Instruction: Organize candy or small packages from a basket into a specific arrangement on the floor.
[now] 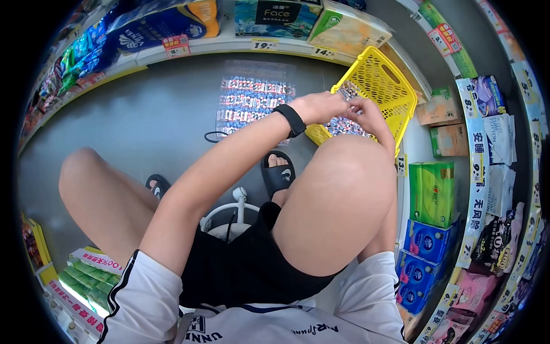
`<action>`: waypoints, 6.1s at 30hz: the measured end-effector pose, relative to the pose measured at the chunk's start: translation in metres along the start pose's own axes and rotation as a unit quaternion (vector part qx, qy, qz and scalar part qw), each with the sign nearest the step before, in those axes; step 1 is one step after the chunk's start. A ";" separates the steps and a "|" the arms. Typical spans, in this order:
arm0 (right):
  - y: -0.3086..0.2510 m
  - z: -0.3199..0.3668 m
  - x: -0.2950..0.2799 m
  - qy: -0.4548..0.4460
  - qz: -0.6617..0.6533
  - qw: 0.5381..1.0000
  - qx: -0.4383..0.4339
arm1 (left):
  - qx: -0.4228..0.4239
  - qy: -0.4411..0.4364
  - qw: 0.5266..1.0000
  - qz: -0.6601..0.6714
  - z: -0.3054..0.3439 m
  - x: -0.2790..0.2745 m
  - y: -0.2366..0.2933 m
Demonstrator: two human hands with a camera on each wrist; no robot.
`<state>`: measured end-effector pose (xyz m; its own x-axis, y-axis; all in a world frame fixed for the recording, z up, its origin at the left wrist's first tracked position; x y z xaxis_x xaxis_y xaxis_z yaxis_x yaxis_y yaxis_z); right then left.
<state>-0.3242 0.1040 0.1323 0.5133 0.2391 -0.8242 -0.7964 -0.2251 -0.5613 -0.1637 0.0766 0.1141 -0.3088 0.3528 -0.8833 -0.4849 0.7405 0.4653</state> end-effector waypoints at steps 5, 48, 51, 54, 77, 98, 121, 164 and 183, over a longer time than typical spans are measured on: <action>-0.029 -0.021 0.003 0.019 0.009 1.000 -0.016 | -0.023 0.016 1.000 0.013 0.019 -0.018 -0.020; -0.120 -0.151 0.166 -0.046 -0.043 0.986 -0.156 | -0.173 0.018 0.984 0.050 0.164 -0.020 -0.186; -0.109 -0.153 0.173 -0.039 -0.044 0.987 -0.148 | -0.158 0.042 0.986 0.040 0.164 -0.011 -0.188; -0.093 -0.155 0.178 -0.029 -0.042 0.989 -0.137 | -0.174 0.085 0.979 0.064 0.161 -0.001 -0.190; -0.010 -0.217 0.234 0.112 -0.134 0.977 0.124 | -0.316 0.193 0.911 0.184 0.124 0.067 -0.221; -0.007 -0.235 0.271 0.246 -0.072 0.965 0.057 | -0.350 0.027 0.927 -0.130 0.120 0.108 -0.236; -0.007 -0.239 0.275 0.174 -0.050 0.977 0.110 | -0.357 -0.047 0.914 -0.185 0.115 0.105 -0.234; -0.096 -0.103 0.088 0.176 0.014 0.980 -0.088 | -0.142 0.201 0.969 0.005 0.087 -0.006 -0.123; 0.013 0.011 0.021 0.161 0.077 0.981 0.073 | 0.041 0.085 0.987 0.126 -0.028 -0.004 0.001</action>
<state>-0.3279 0.1166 0.1088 0.4392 -0.1033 -0.8924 -0.8976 -0.0921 -0.4311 -0.1862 0.0596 0.1203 -0.5477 0.4363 -0.7139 -0.3088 0.6876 0.6572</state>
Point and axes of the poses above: each hand's wrist, its own z-axis away from the middle knuckle, its own x-axis out of the palm, y = z × x, the point moved 4 cm from there along -z, towards the middle knuckle, and after that the axes turned 11 degrees about -x, right-handed, at the moved point
